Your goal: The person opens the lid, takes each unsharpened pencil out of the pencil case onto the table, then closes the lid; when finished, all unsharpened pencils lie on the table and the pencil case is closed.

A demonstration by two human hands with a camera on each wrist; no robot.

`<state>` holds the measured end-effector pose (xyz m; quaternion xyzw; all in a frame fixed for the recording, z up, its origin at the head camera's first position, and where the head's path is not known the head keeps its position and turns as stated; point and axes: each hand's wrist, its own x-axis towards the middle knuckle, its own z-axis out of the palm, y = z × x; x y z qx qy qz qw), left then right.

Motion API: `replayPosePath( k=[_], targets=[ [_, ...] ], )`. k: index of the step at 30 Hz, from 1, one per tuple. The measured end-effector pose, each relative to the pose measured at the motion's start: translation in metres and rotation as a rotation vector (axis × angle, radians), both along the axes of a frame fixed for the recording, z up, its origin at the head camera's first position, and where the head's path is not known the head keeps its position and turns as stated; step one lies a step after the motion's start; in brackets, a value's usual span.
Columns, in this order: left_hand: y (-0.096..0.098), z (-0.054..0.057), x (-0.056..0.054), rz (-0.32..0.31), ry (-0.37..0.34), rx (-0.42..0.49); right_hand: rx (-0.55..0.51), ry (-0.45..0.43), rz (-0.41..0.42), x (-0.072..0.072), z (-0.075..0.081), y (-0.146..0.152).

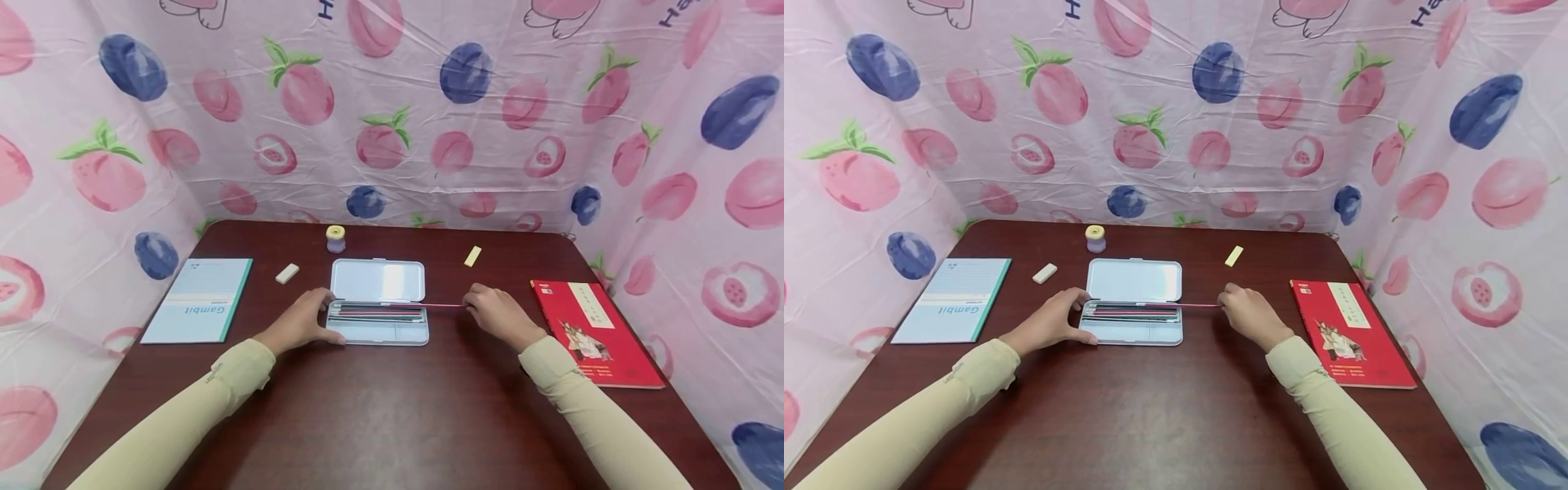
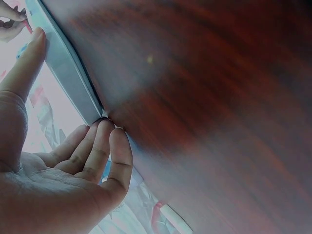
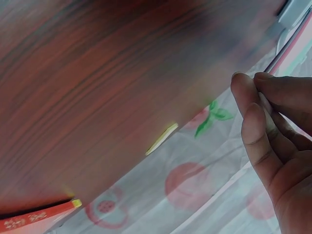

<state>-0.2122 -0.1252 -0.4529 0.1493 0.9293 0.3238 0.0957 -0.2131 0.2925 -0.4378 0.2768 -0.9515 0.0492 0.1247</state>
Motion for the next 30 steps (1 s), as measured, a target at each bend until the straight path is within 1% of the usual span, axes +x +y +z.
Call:
replayPosePath(
  k=[4, 12, 20, 30],
  targets=[
    [0.0, -0.001, -0.001, 0.0, 0.002, -0.002, -0.009, 0.006, -0.003, 0.001, 0.002, 0.009],
    [0.0, -0.002, -0.001, -0.004, 0.004, 0.001, -0.008, -0.036, -0.047, 0.002, 0.002, 0.021],
    [-0.001, 0.0, -0.001, 0.003, 0.002, 0.005, -0.007, -0.023, -0.054, 0.005, 0.004, 0.029],
    [-0.001, -0.003, -0.003, -0.012, 0.011, 0.002, -0.043, -0.084, -0.087, 0.009, 0.005, 0.05]
  ],
)
